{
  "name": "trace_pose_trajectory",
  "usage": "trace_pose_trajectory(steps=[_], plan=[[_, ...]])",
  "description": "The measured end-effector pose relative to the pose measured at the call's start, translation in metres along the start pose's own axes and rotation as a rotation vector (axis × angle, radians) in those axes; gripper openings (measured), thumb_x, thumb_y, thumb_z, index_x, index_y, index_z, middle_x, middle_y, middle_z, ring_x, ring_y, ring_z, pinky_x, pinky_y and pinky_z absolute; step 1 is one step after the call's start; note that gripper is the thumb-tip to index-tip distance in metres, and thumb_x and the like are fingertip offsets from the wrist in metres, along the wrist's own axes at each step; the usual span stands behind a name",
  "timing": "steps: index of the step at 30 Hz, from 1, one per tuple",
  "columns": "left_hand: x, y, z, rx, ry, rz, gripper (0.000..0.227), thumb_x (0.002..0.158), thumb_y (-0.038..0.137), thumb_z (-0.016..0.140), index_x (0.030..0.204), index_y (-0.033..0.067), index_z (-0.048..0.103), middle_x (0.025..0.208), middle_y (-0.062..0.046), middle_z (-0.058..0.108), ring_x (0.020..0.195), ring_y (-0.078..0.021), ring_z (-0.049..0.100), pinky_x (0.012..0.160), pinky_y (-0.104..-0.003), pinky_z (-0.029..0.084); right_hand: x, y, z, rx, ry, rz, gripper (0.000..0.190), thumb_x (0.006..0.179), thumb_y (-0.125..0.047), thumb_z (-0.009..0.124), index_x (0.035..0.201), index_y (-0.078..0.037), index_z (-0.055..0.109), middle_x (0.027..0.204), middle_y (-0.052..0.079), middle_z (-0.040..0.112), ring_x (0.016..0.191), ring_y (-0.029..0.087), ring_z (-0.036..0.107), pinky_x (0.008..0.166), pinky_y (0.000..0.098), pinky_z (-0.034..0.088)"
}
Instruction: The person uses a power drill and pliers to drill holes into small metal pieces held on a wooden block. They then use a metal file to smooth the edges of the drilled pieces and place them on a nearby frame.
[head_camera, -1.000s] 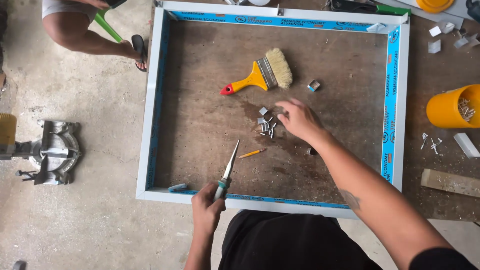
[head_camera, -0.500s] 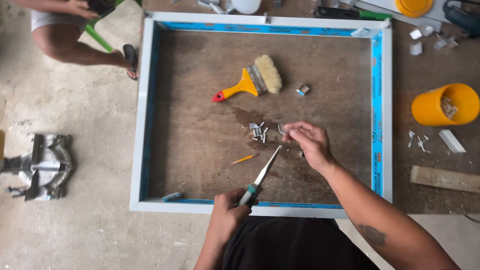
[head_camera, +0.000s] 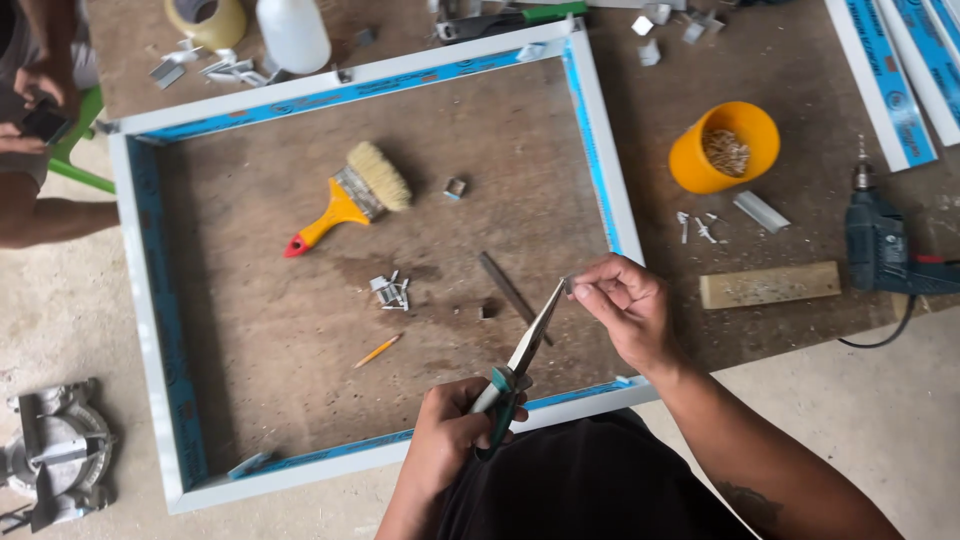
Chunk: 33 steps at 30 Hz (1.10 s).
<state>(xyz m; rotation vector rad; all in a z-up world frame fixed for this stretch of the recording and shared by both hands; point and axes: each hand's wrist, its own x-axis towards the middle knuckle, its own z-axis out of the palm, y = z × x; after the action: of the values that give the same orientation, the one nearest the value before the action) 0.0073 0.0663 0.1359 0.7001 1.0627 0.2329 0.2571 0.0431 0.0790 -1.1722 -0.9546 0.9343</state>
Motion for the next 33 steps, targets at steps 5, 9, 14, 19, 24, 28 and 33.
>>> trace_pose_trajectory(steps=[5,9,14,19,24,28,33], plan=[[0.015,-0.006,0.052,-0.065,-0.025,-0.054,0.063,0.048,0.001,0.045,0.099,-0.0174,0.076,0.092,-0.027,0.08,0.077,-0.0327,0.077,0.052,-0.025,0.05,0.001,-0.007,-0.065,-0.105,-0.056,-0.068,0.004,0.098,-0.002,0.066,0.101,-0.005,0.065,0.101,0.01,0.061,0.09,0.015,0.067,0.083,0.0234,0.057],[0.03,-0.025,0.083,-0.211,-0.095,-0.025,0.064,0.035,0.002,0.045,0.088,-0.0247,0.07,0.089,-0.038,0.077,0.074,-0.0425,0.074,0.062,-0.038,0.061,0.014,-0.022,-0.108,-0.264,-0.171,-0.224,0.002,0.099,-0.004,0.065,0.098,-0.003,0.063,0.097,0.014,0.066,0.09,0.02,0.066,0.077,0.0243,0.054],[0.037,-0.035,0.121,-0.285,-0.113,-0.027,0.065,0.037,-0.001,0.046,0.093,-0.0254,0.068,0.095,-0.038,0.075,0.091,-0.0451,0.077,0.065,-0.043,0.064,0.031,-0.035,-0.154,-0.328,-0.327,-0.268,0.005,0.097,-0.005,0.067,0.094,-0.008,0.063,0.094,0.01,0.07,0.079,0.017,0.068,0.068,0.0234,0.055],[0.032,-0.028,0.152,-0.261,-0.074,-0.04,0.076,0.037,-0.002,0.045,0.105,-0.0262,0.07,0.094,-0.035,0.076,0.087,-0.0428,0.077,0.062,-0.041,0.063,0.039,-0.047,-0.175,-0.284,-0.471,-0.321,0.01,0.097,-0.002,0.064,0.09,-0.008,0.062,0.086,0.007,0.068,0.077,0.017,0.067,0.07,0.0263,0.054],[0.028,-0.031,0.161,-0.199,-0.042,-0.068,0.062,0.036,0.001,0.044,0.087,-0.0244,0.069,0.082,-0.035,0.075,0.064,-0.0391,0.069,0.053,-0.035,0.056,0.033,-0.047,-0.182,-0.218,-0.491,-0.279,0.007,0.097,-0.003,0.065,0.092,-0.006,0.063,0.087,0.008,0.067,0.075,0.016,0.066,0.066,0.023,0.055],[0.028,-0.036,0.159,-0.183,-0.084,-0.049,0.063,0.035,0.004,0.045,0.086,-0.0236,0.071,0.077,-0.035,0.073,0.058,-0.0379,0.067,0.05,-0.033,0.053,0.023,-0.045,-0.181,-0.202,-0.453,-0.227,0.007,0.097,-0.003,0.065,0.091,-0.005,0.062,0.087,0.01,0.067,0.079,0.018,0.067,0.07,0.0246,0.058],[0.019,-0.03,0.152,-0.16,-0.14,-0.054,0.07,0.035,0.003,0.047,0.094,-0.025,0.072,0.085,-0.036,0.076,0.081,-0.0405,0.077,0.06,-0.038,0.061,0.008,-0.047,-0.173,-0.166,-0.409,-0.124,0.006,0.096,-0.003,0.067,0.091,-0.003,0.063,0.09,0.01,0.067,0.082,0.017,0.066,0.074,0.0231,0.057]])
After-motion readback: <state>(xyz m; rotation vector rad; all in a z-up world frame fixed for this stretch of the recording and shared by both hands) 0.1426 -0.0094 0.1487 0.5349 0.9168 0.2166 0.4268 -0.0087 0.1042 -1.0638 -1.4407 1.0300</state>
